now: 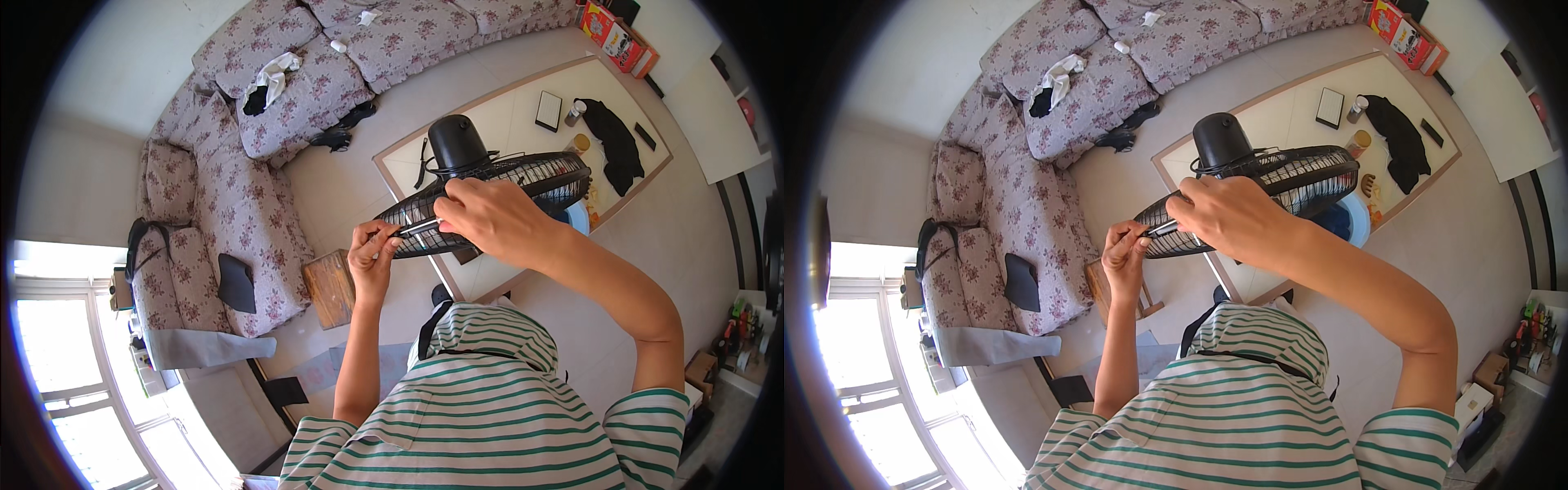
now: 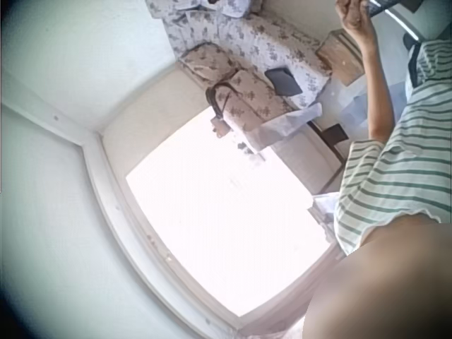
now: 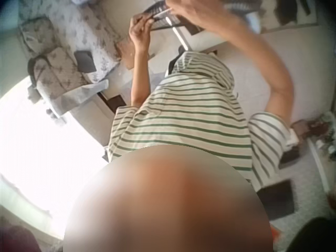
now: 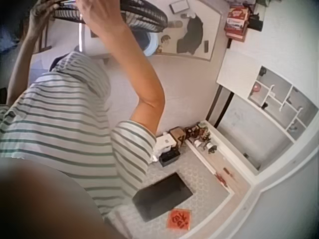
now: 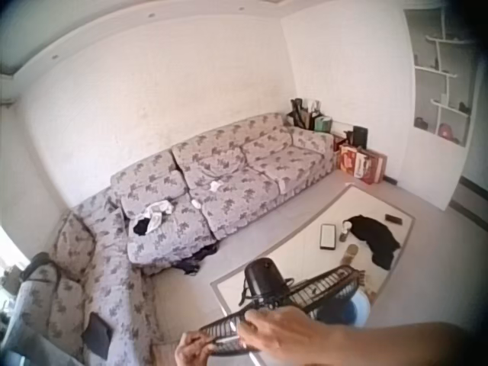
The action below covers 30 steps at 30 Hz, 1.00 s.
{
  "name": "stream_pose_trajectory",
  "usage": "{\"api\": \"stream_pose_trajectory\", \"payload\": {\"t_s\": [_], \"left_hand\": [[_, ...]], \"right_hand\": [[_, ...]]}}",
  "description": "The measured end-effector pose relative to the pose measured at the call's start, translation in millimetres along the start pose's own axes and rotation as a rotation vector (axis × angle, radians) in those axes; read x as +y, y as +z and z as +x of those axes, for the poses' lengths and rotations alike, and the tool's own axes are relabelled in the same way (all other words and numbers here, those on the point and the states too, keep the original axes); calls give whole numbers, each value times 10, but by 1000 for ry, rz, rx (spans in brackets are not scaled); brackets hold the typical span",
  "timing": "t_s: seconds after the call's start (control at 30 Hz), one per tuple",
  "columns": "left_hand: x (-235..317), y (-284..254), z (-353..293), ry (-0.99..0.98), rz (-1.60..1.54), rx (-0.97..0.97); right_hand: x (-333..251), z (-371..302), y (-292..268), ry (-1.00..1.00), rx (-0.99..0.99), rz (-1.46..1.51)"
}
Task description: The person assembles a table fan by attaching the front wire cage to the fan body. They use a screwdriver to tighten screws and a knife to adjust the cage, then place the assembled fan on the floor.
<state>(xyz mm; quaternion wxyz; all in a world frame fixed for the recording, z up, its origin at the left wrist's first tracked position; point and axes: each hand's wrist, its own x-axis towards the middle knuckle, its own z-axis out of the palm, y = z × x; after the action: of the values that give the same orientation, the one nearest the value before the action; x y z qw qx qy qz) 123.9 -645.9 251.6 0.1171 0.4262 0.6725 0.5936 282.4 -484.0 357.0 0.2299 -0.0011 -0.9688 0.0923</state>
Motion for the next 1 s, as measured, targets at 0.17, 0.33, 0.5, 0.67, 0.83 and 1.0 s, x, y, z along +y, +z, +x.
{"api": "stream_pose_trajectory", "payload": {"t_s": [0.17, 0.33, 0.5, 0.67, 0.83, 1.0], "left_hand": [[-7, -2, -4, 13, 3, -6], [3, 2, 15, 20, -15, -9], [-17, 3, 9, 41, -4, 2], [1, 14, 6, 6, -16, 4], [-11, 1, 1, 6, -15, 11], [-27, 2, 5, 26, -7, 12]], "right_hand": [[60, -24, 22, -147, 52, 8], [95, 42, -16, -306, 74, -13], [45, 50, -21, 8, -136, -55], [-38, 23, -10, 75, -168, -77], [-10, 0, -27, -22, -41, -18], [21, 33, -18, -144, 61, 17]]}}
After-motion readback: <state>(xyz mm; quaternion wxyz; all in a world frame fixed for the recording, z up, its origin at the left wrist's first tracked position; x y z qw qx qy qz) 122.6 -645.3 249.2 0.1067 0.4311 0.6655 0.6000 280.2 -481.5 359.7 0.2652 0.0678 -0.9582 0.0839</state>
